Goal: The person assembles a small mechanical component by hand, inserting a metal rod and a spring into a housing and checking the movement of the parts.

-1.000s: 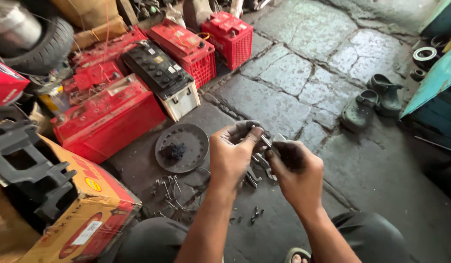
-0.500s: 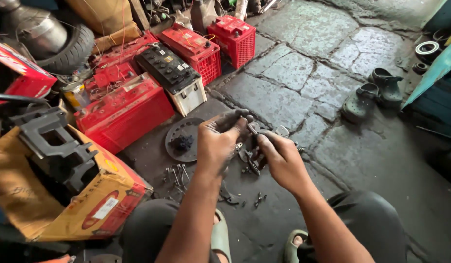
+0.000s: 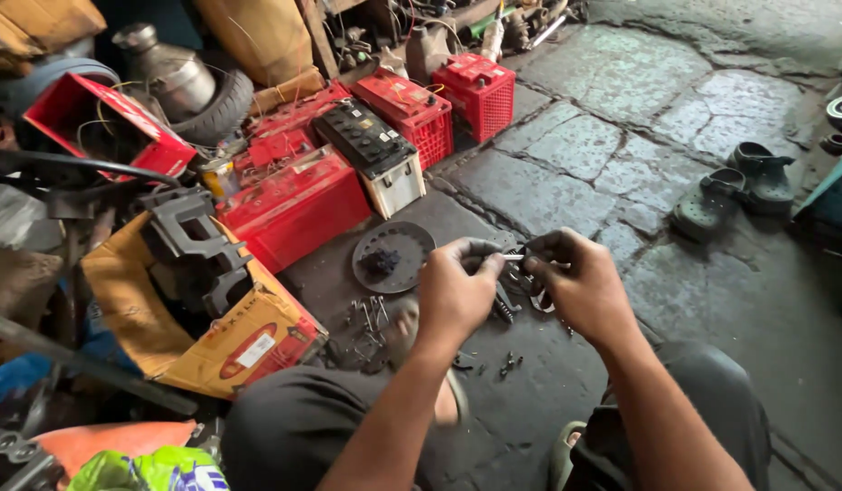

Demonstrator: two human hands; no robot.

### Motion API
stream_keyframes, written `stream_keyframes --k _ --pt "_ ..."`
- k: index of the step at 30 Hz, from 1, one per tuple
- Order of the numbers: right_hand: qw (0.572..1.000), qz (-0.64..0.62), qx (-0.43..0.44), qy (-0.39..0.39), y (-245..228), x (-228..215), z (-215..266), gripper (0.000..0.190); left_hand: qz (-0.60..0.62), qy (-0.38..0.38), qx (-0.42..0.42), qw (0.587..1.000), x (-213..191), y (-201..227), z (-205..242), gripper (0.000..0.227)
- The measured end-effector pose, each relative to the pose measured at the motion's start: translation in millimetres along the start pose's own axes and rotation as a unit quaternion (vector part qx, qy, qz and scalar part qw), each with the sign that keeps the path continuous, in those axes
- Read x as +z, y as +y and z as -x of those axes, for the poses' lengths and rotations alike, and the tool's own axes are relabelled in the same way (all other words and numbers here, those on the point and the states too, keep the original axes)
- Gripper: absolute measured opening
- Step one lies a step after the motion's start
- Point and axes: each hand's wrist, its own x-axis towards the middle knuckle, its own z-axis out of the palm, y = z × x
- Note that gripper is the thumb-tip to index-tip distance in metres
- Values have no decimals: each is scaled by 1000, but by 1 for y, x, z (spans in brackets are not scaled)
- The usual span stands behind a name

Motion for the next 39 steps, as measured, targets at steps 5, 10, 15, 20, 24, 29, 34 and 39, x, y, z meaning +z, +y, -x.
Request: stream_keyframes --k 5,10,15,20,24,29,34,39 --pt "997 53 -53 -19 5 1 4 14 132 -63 11 989 -9 -29 5 13" --pt "983 146 -111 0 3 7 9 24 191 -88 -33 977 -4 -65 8 14" --pt "990 133 -30 -29 4 21 -5 19 232 -87 -61 967 -5 -88 -11 15" --pt "995 62 26 -74 19 41 -33 13 355 -102 -119 922 -16 -101 -65 16" --pt "993 16 61 -98 37 57 -65 15 317 -112 -105 936 -15 -105 -110 15" --pt "992 72 82 -71 82 69 -87 17 362 -117 -104 919 7 -143 -131 12" --pt "991 59 117 -17 96 74 -86 18 400 -91 -178 895 21 -155 -136 13" --pt "982 177 -6 -68 84 75 -93 18 418 -91 -144 892 -2 -147 -131 12"
